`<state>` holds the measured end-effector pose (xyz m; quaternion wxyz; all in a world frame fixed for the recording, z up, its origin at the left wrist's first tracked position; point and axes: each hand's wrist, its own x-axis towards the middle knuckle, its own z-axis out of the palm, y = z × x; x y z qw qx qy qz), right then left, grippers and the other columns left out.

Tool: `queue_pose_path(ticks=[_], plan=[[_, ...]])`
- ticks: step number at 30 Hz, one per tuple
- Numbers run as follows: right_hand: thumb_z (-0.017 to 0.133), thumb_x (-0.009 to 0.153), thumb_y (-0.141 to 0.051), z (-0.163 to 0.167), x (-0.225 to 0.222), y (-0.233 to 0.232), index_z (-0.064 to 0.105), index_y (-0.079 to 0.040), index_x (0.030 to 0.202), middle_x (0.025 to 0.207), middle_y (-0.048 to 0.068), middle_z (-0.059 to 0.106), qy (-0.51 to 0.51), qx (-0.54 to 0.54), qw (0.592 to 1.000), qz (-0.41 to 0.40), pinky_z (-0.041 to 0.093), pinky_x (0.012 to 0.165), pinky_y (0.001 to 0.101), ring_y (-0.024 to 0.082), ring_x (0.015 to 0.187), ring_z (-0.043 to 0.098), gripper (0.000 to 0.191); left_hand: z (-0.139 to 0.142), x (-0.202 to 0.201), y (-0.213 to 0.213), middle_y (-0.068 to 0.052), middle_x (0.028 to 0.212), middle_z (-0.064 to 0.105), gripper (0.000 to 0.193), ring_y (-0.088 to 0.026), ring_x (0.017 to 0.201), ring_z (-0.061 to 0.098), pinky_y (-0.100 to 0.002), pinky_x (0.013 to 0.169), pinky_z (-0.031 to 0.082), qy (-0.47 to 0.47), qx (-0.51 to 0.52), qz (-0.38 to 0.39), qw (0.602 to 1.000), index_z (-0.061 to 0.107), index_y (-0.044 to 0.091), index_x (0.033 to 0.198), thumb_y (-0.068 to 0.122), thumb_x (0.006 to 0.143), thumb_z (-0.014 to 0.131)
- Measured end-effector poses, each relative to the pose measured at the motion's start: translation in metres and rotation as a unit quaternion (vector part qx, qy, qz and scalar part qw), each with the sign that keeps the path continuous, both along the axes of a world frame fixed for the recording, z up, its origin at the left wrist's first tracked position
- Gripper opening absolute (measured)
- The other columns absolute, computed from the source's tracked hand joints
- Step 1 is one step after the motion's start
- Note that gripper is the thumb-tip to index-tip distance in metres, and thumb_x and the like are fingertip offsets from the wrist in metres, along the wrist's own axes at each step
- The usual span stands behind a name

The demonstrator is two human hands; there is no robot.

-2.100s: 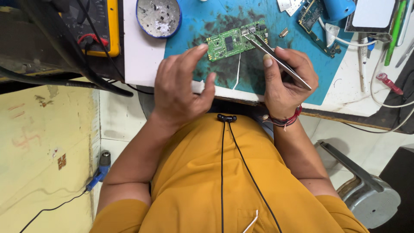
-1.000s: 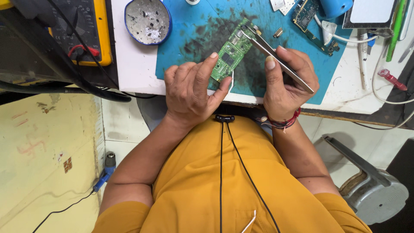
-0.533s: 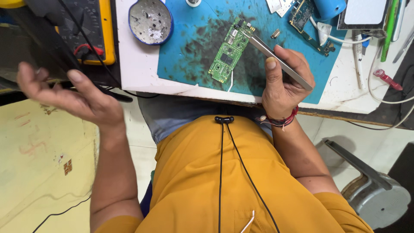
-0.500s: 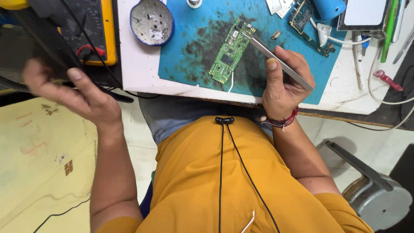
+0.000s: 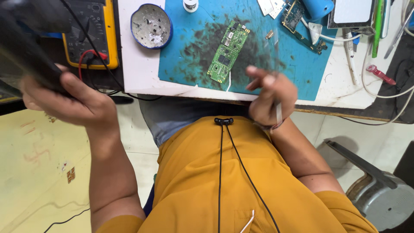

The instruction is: The person works on a green circuit board on a repair bench, holding it steady with one hand while using tweezers to probe and reposition small components. They use a hot air rework gun to heat sections of the board, occasionally lifting the board to reposition it and continuing to heat and work on components with the tweezers.

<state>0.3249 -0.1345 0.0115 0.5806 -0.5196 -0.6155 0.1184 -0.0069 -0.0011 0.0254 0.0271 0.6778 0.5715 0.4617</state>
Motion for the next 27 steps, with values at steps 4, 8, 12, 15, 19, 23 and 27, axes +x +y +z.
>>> queue_pose_path(ticks=[4, 8, 12, 15, 19, 23, 27], plan=[[0.071, 0.105, -0.003, 0.019, -0.004, 0.015, 0.053, -0.012, 0.122, 0.121, 0.025, 0.069, -0.197, 0.086, 0.957, 0.196, 0.045, 0.057, 0.0349, 0.022, 0.065, 0.06, 0.026, 0.028, 0.025, -0.038, -0.012, 0.091, 0.055, 0.035, -0.033, 0.091, 0.045, -0.051, 0.09, 0.034, 0.091, -0.012, -0.103, 0.99, 0.057, -0.005, 0.116, 0.029, 0.109, 0.052], [0.075, 0.104, -0.002, 0.029, -0.015, 0.037, 0.055, -0.009, 0.135, 0.137, 0.023, 0.062, -0.28, 0.157, 0.924, 0.207, 0.059, 0.075, 0.0378, 0.028, 0.088, 0.074, 0.037, 0.042, 0.057, -0.07, -0.007, 0.1, 0.062, 0.036, -0.029, 0.094, 0.054, -0.047, 0.103, 0.036, 0.108, -0.085, -0.219, 0.966, 0.061, 0.003, 0.124, 0.036, 0.11, 0.064], [0.075, 0.098, -0.006, 0.039, -0.021, 0.043, 0.056, -0.009, 0.132, 0.136, 0.023, 0.063, -0.289, 0.084, 0.941, 0.156, 0.057, 0.074, 0.0388, 0.03, 0.086, 0.072, 0.04, 0.046, 0.074, -0.081, -0.001, 0.091, 0.064, 0.032, -0.022, 0.082, 0.059, -0.051, 0.1, 0.038, 0.111, -0.14, -0.29, 0.94, 0.066, 0.006, 0.116, 0.034, 0.1, 0.069], [0.077, 0.092, -0.005, 0.044, -0.02, 0.045, 0.06, -0.01, 0.128, 0.129, 0.018, 0.07, -0.317, 0.061, 0.94, 0.112, 0.05, 0.062, 0.0358, 0.023, 0.071, 0.066, 0.04, 0.047, 0.074, -0.088, -0.001, 0.092, 0.065, 0.03, -0.024, 0.084, 0.062, -0.05, 0.092, 0.041, 0.133, -0.105, -0.263, 0.95, 0.068, 0.007, 0.115, 0.031, 0.098, 0.069], [0.077, 0.104, -0.001, 0.047, -0.022, 0.053, 0.055, -0.011, 0.134, 0.136, 0.012, 0.069, -0.293, 0.054, 0.952, 0.064, 0.048, 0.068, 0.0341, 0.02, 0.076, 0.065, 0.038, 0.035, 0.079, -0.099, 0.0, 0.093, 0.067, 0.017, -0.019, 0.081, 0.064, -0.041, 0.074, 0.046, 0.058, -0.09, -0.453, 0.885, 0.067, 0.013, 0.111, 0.024, 0.098, 0.071], [0.079, 0.1, -0.005, 0.055, -0.03, 0.055, 0.056, -0.01, 0.132, 0.134, 0.012, 0.069, -0.265, 0.05, 0.959, 0.086, 0.047, 0.062, 0.0319, 0.02, 0.076, 0.069, 0.04, 0.014, 0.09, -0.102, -0.011, 0.129, 0.064, 0.056, -0.022, 0.116, 0.068, -0.035, 0.1, 0.056, -0.206, -0.288, -0.402, 0.844, 0.046, 0.002, 0.148, 0.041, 0.111, 0.057], [0.079, 0.096, -0.009, 0.058, -0.041, 0.053, 0.06, -0.009, 0.13, 0.132, 0.016, 0.07, -0.246, 0.054, 0.956, 0.149, 0.049, 0.063, 0.0334, 0.018, 0.072, 0.067, 0.039, -0.004, 0.109, -0.077, -0.018, 0.16, 0.027, 0.074, -0.031, 0.142, 0.044, -0.039, 0.115, 0.043, -0.194, -0.11, -0.284, 0.932, 0.022, 0.013, 0.162, 0.062, 0.109, 0.041]])
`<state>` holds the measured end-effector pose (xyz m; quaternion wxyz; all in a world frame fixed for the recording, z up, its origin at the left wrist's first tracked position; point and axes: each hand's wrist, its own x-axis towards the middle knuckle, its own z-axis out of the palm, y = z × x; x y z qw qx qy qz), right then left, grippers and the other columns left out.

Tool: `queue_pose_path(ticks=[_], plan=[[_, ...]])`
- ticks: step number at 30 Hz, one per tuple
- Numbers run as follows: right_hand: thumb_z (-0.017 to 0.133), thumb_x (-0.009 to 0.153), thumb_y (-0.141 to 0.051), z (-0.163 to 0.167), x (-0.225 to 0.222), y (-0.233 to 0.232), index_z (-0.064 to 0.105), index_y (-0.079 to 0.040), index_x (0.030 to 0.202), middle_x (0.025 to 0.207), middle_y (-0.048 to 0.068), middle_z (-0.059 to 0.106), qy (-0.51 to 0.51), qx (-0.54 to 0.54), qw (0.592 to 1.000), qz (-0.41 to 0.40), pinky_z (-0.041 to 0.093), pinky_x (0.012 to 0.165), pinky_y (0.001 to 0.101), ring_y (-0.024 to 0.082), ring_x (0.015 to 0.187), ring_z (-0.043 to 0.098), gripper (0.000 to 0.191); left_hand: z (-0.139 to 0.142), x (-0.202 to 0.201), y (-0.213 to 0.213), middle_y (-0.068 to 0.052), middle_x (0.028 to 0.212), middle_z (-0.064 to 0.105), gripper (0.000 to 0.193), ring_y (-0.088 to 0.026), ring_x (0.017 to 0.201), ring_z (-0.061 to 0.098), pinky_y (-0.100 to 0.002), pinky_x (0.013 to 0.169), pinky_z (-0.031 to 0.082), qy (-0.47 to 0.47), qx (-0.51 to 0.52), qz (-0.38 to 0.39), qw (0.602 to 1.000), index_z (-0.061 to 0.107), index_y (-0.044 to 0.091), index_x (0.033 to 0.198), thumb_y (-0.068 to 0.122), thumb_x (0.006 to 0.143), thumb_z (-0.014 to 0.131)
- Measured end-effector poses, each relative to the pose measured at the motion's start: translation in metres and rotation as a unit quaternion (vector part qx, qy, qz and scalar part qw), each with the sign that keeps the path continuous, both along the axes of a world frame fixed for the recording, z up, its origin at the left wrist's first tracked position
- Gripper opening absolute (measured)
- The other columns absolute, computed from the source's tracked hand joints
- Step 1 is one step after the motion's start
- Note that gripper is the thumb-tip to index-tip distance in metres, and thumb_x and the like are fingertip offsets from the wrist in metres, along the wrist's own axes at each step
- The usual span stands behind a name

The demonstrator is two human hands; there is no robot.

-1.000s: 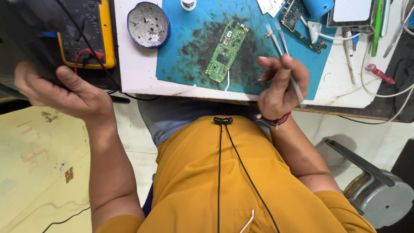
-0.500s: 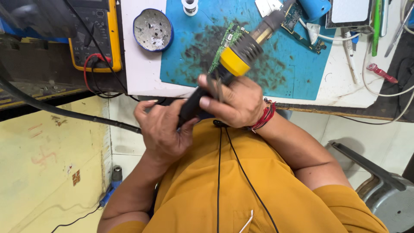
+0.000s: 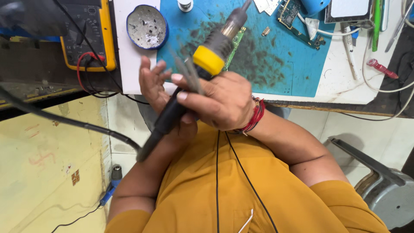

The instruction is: The person works on a green circuit board on a repair bench, holding it steady with one hand while using tweezers to probe and reposition small components. They use a hot air rework gun to heat sections of the board, occasionally lifting the board to reposition it and continuing to heat and work on components with the tweezers.

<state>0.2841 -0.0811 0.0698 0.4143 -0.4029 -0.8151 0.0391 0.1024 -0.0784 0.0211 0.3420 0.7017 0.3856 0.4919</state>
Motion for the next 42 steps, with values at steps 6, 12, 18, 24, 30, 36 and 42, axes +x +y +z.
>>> queue_pose_path(ticks=[6, 12, 18, 24, 30, 36, 42], plan=[[0.054, 0.107, -0.034, -0.011, 0.03, -0.022, 0.06, -0.017, 0.123, 0.129, 0.01, 0.073, 0.13, -0.023, 0.991, -0.015, 0.055, 0.063, 0.0337, 0.021, 0.079, 0.071, 0.025, 0.022, 0.027, 0.048, -0.021, 0.142, 0.055, 0.045, -0.036, 0.133, 0.057, -0.049, 0.116, 0.046, -0.302, 0.068, 0.002, 0.951, 0.043, 0.012, 0.119, 0.054, 0.104, 0.049], [0.053, 0.117, -0.042, -0.032, 0.048, -0.049, 0.037, -0.015, 0.163, 0.133, 0.011, 0.073, 0.381, -0.158, 0.894, -0.177, 0.058, 0.082, 0.0246, 0.014, 0.09, 0.069, 0.055, 0.06, 0.024, 0.087, -0.012, 0.08, 0.055, 0.034, -0.026, 0.065, 0.059, -0.041, 0.068, 0.057, -0.402, 0.006, -0.055, 0.914, 0.04, 0.012, 0.105, 0.038, 0.102, 0.062], [0.074, 0.109, -0.004, -0.039, 0.064, -0.052, 0.066, -0.001, 0.141, 0.113, 0.012, 0.072, 0.287, -0.216, 0.905, -0.228, 0.055, 0.088, 0.0241, 0.016, 0.097, 0.068, 0.033, 0.056, 0.052, 0.105, -0.016, 0.07, 0.051, 0.033, -0.023, 0.054, 0.05, -0.036, 0.056, 0.048, -0.429, -0.07, -0.125, 0.892, 0.043, 0.006, 0.109, 0.032, 0.109, 0.063], [0.081, 0.098, 0.005, -0.034, 0.056, -0.046, 0.073, 0.001, 0.121, 0.112, 0.014, 0.073, 0.306, -0.28, 0.88, -0.233, 0.054, 0.083, 0.0235, 0.016, 0.092, 0.069, 0.025, 0.046, 0.061, 0.108, -0.015, 0.07, 0.052, 0.019, -0.023, 0.057, 0.052, -0.036, 0.058, 0.047, -0.411, -0.119, -0.099, 0.898, 0.053, 0.004, 0.113, 0.02, 0.116, 0.062], [0.08, 0.098, 0.009, -0.033, 0.052, -0.036, 0.074, 0.003, 0.116, 0.114, 0.015, 0.075, 0.31, -0.262, 0.888, -0.217, 0.057, 0.086, 0.0248, 0.017, 0.097, 0.073, 0.02, 0.037, 0.063, 0.106, -0.015, 0.074, 0.053, 0.018, -0.024, 0.061, 0.053, -0.037, 0.059, 0.047, -0.421, -0.156, -0.111, 0.887, 0.058, 0.001, 0.108, 0.016, 0.118, 0.063], [0.083, 0.095, 0.009, -0.032, 0.052, -0.03, 0.075, 0.001, 0.11, 0.106, 0.014, 0.076, 0.258, -0.233, 0.911, -0.223, 0.055, 0.08, 0.0257, 0.019, 0.09, 0.072, 0.019, 0.039, 0.062, 0.108, -0.015, 0.074, 0.053, 0.017, -0.024, 0.061, 0.054, -0.036, 0.06, 0.047, -0.415, -0.158, -0.114, 0.888, 0.058, 0.002, 0.108, 0.015, 0.117, 0.062], [0.085, 0.093, 0.008, -0.031, 0.053, -0.03, 0.075, 0.001, 0.107, 0.103, 0.014, 0.076, 0.236, -0.229, 0.917, -0.225, 0.053, 0.077, 0.0273, 0.02, 0.086, 0.071, 0.019, 0.04, 0.063, 0.108, -0.016, 0.074, 0.053, 0.017, -0.025, 0.062, 0.055, -0.036, 0.06, 0.048, -0.417, -0.148, -0.118, 0.889, 0.059, 0.002, 0.107, 0.014, 0.119, 0.061]])
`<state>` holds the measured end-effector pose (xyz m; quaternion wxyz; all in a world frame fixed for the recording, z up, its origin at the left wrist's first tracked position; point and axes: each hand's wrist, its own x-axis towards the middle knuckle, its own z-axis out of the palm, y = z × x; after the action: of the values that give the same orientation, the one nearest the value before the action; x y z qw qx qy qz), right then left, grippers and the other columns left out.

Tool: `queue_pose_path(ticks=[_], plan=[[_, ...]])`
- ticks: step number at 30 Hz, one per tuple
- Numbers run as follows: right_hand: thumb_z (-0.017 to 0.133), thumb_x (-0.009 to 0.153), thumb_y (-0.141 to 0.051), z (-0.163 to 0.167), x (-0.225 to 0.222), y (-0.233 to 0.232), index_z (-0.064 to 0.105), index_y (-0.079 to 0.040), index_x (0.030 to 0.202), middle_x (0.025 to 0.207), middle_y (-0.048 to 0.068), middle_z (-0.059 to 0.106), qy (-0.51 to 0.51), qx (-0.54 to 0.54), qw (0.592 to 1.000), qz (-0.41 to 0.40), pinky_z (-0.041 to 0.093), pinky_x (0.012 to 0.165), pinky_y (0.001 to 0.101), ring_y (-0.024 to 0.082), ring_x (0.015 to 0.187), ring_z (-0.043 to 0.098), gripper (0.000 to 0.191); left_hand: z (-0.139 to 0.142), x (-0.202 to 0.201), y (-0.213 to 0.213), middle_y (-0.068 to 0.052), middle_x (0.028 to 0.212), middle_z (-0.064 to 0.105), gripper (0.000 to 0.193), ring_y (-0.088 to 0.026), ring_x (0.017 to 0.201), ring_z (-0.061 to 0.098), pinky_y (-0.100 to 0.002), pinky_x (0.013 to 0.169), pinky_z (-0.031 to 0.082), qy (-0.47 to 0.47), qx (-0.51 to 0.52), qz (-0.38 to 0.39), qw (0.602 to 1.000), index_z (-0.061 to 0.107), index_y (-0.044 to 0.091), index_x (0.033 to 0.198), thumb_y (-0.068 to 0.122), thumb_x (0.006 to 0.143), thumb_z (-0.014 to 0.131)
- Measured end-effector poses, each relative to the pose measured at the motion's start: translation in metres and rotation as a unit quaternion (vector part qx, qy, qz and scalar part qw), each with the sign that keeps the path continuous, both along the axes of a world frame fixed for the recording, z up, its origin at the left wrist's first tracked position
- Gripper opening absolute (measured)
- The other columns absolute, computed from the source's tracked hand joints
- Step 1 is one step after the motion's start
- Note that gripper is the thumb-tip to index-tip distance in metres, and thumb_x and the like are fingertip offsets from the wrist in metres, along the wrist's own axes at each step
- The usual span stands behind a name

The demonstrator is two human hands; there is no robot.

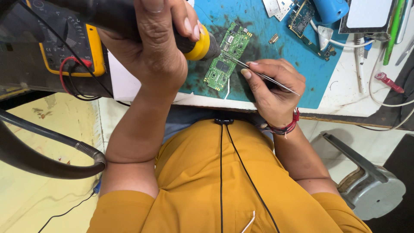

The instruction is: The person works on a green circuit board on a repair bench, holding it steady with one hand while using tweezers to probe and reposition small components. They use a hot air rework gun to heat sections of the board, occasionally lifting the board to reposition it and continuing to heat and work on components with the tweezers.

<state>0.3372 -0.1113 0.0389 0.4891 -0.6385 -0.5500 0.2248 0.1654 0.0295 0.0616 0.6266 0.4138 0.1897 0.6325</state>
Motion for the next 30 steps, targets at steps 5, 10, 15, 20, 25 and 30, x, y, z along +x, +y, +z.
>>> queue_pose_path(ticks=[5, 10, 15, 20, 25, 30], plan=[[0.085, 0.093, 0.008, -0.0003, 0.0005, 0.0007, 0.075, 0.001, 0.108, 0.103, 0.014, 0.076, -0.005, 0.001, 1.0, 0.004, 0.053, 0.077, 0.0274, 0.021, 0.086, 0.071, 0.02, 0.0015, -0.0007, -0.0008, -0.015, 0.075, 0.054, 0.016, -0.024, 0.062, 0.055, -0.034, 0.06, 0.048, 0.005, 0.011, -0.009, 1.0, 0.062, 0.002, 0.111, 0.015, 0.118, 0.061], [0.086, 0.092, 0.008, -0.0001, 0.0001, 0.0001, 0.075, 0.001, 0.108, 0.103, 0.014, 0.076, -0.01, -0.003, 1.0, 0.003, 0.052, 0.077, 0.0274, 0.021, 0.086, 0.071, 0.02, 0.0014, 0.0015, 0.0, -0.014, 0.074, 0.054, 0.014, -0.023, 0.061, 0.055, -0.034, 0.059, 0.048, 0.0, 0.023, 0.003, 1.0, 0.063, 0.002, 0.11, 0.015, 0.117, 0.061], [0.086, 0.092, 0.008, -0.0001, 0.0005, 0.0006, 0.075, 0.001, 0.108, 0.103, 0.014, 0.076, -0.01, -0.003, 1.0, 0.003, 0.052, 0.076, 0.027, 0.02, 0.085, 0.07, 0.02, 0.001, 0.0025, -0.0006, -0.014, 0.073, 0.053, 0.014, -0.023, 0.059, 0.054, -0.034, 0.057, 0.047, -0.006, 0.025, 0.009, 1.0, 0.063, 0.002, 0.11, 0.015, 0.117, 0.06], [0.086, 0.093, 0.008, 0.0001, 0.0005, 0.0004, 0.076, 0.0, 0.109, 0.103, 0.014, 0.076, -0.011, -0.004, 1.0, 0.004, 0.052, 0.076, 0.0269, 0.02, 0.085, 0.07, 0.02, 0.0016, 0.0028, -0.0015, -0.014, 0.073, 0.053, 0.015, -0.023, 0.059, 0.054, -0.034, 0.057, 0.047, -0.003, 0.025, 0.014, 1.0, 0.063, 0.003, 0.109, 0.016, 0.116, 0.06], [0.086, 0.093, 0.007, -0.0007, 0.0009, 0.0005, 0.076, 0.0, 0.109, 0.103, 0.014, 0.076, -0.007, -0.002, 1.0, 0.005, 0.052, 0.077, 0.0271, 0.02, 0.086, 0.071, 0.02, 0.0031, 0.0, -0.0028, -0.014, 0.074, 0.054, 0.017, -0.023, 0.061, 0.054, -0.035, 0.059, 0.048, 0.003, 0.023, 0.005, 1.0, 0.061, 0.003, 0.109, 0.018, 0.117, 0.06], [0.086, 0.093, 0.007, -0.0011, 0.0008, 0.0002, 0.076, 0.0, 0.108, 0.103, 0.014, 0.076, -0.008, -0.004, 1.0, 0.003, 0.052, 0.075, 0.0266, 0.019, 0.085, 0.07, 0.02, 0.0033, -0.0015, -0.0033, -0.014, 0.075, 0.054, 0.017, -0.023, 0.061, 0.054, -0.035, 0.06, 0.048, 0.008, 0.019, 0.006, 1.0, 0.061, 0.004, 0.109, 0.018, 0.117, 0.06]])
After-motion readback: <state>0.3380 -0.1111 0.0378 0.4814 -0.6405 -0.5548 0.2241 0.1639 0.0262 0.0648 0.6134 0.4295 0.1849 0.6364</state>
